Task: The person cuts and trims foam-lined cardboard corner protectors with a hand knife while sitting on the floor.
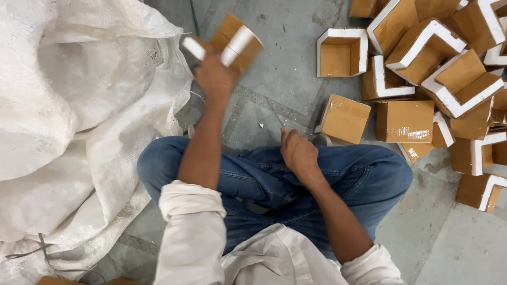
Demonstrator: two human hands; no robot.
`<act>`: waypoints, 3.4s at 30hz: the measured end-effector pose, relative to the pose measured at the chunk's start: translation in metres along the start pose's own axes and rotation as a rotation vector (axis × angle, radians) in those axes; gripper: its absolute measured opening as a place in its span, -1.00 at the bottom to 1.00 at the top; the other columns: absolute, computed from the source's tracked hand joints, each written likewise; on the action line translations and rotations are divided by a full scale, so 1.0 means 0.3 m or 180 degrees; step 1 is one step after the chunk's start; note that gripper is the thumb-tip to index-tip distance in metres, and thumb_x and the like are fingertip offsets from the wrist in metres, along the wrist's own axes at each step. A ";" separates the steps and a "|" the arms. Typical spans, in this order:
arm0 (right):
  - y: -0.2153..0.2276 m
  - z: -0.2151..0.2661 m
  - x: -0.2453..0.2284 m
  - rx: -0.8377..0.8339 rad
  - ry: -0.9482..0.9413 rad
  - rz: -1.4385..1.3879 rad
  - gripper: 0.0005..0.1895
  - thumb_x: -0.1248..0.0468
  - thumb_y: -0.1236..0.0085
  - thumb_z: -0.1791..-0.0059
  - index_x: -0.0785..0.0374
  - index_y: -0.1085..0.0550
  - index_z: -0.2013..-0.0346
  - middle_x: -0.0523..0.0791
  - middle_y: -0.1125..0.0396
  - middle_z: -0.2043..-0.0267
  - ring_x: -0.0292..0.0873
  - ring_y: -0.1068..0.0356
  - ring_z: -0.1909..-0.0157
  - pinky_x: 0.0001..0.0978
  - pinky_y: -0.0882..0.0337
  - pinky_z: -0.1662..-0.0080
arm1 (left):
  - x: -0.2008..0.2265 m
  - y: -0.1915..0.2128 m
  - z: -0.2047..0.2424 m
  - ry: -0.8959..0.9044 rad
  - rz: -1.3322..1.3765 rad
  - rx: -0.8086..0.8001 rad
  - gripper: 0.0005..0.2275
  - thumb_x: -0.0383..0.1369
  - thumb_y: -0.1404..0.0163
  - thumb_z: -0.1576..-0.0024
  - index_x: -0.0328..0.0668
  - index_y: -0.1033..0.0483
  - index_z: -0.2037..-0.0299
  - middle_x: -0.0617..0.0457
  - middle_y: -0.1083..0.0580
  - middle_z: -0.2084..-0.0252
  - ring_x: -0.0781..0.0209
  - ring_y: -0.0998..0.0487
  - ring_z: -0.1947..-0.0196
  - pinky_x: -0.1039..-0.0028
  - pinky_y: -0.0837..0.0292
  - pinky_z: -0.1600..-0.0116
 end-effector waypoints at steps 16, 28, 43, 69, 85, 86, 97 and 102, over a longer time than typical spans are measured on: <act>0.291 -0.321 0.072 -0.0264 -0.0563 -0.4405 -0.24 -0.16 0.07 -0.04 0.25 -0.07 -0.35 -0.02 -0.36 -0.04 -0.10 -0.44 -0.05 -0.26 -0.49 0.00 | 0.542 0.302 0.392 -0.2734 -0.0802 0.0450 -0.76 -0.50 -0.06 -0.05 -0.20 -0.61 0.06 0.15 -0.49 -0.11 0.07 -0.56 0.46 0.37 -0.54 0.40; 0.327 -0.386 -0.083 -0.0987 0.0032 -0.4166 -0.62 0.19 -0.23 -0.05 0.32 -0.46 -0.09 -0.08 -0.47 0.04 -0.26 -0.52 0.08 -0.43 -0.55 0.12 | 0.537 0.264 0.357 -0.2956 -0.0313 0.0307 -0.75 -0.47 -0.09 -0.05 -0.15 -0.61 0.05 0.21 -0.50 -0.11 0.14 -0.50 0.47 0.43 -0.51 0.38; 0.327 -0.323 -0.065 -0.2090 0.0414 -0.6713 -0.62 0.08 -0.06 -0.21 0.42 -0.50 0.08 -0.06 -0.32 0.46 -0.32 -0.25 0.51 -0.58 -0.18 0.57 | 0.464 0.272 0.220 -0.2006 0.1619 -0.0472 -0.55 -0.54 -0.36 0.16 -0.07 -0.64 0.00 0.21 -0.52 -0.02 0.27 -0.64 0.02 0.52 -0.65 -0.09; 0.401 -0.264 -0.082 0.0120 -0.0096 -0.3788 -0.70 0.17 -0.24 -0.03 0.36 -0.45 0.13 -0.14 -0.40 0.43 -0.30 -0.35 0.55 -0.47 -0.25 0.59 | 0.446 0.161 0.231 -0.1700 0.1169 -0.0458 -0.67 -0.51 -0.23 0.17 -0.09 -0.64 0.15 0.24 -0.51 0.06 0.09 -0.66 0.21 0.36 -0.61 0.12; 0.818 0.452 0.795 0.2389 -0.0514 -0.2483 -0.78 0.39 -0.09 -0.11 0.36 -0.45 -0.05 -0.15 -0.39 0.02 -0.30 -0.39 0.08 -0.47 -0.44 0.04 | 0.415 0.002 0.244 -0.1585 0.0479 -0.0931 -0.70 -0.41 -0.28 0.08 -0.19 -0.58 0.12 0.17 -0.42 -0.08 -0.05 -0.62 0.25 0.13 -0.54 0.19; 0.743 0.571 0.992 0.2091 -0.0897 -0.2266 -0.76 0.33 -0.06 -0.16 0.42 -0.38 -0.07 -0.10 -0.38 0.05 -0.25 -0.41 0.12 -0.39 -0.46 0.12 | 0.420 0.006 0.249 -0.1641 0.0483 -0.0907 -0.69 -0.42 -0.28 0.08 -0.22 -0.58 0.12 0.16 -0.40 -0.12 -0.02 -0.63 0.25 0.15 -0.54 0.19; 0.053 1.610 1.938 0.1116 -0.1391 0.0422 -0.38 0.01 -0.21 0.03 0.44 -0.38 -0.13 0.06 -0.45 0.10 0.02 -0.49 0.11 -0.20 -0.51 0.09 | 0.466 0.033 0.306 -0.1550 0.0872 -0.1099 -0.71 -0.39 -0.31 0.06 -0.28 -0.60 0.16 0.13 -0.38 -0.22 0.05 -0.66 0.21 0.27 -0.57 0.09; -0.177 1.406 2.099 0.0564 -0.1489 0.1663 -0.19 -0.13 -0.32 0.16 0.43 -0.42 -0.15 0.12 -0.48 0.10 0.14 -0.51 0.08 -0.14 -0.52 0.04 | 0.463 -0.071 0.387 -0.1103 0.2169 -0.1989 -0.61 -0.37 -0.38 0.09 -0.23 -0.60 0.07 0.05 -0.26 -0.35 0.12 -0.40 -0.32 0.35 -0.52 -0.25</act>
Point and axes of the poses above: each hand's wrist, its own z-axis away from the middle knuckle, its own y-axis out of the back of the hand, x = y × z, the point moved 10 cm from there along -z, towards the middle knuckle
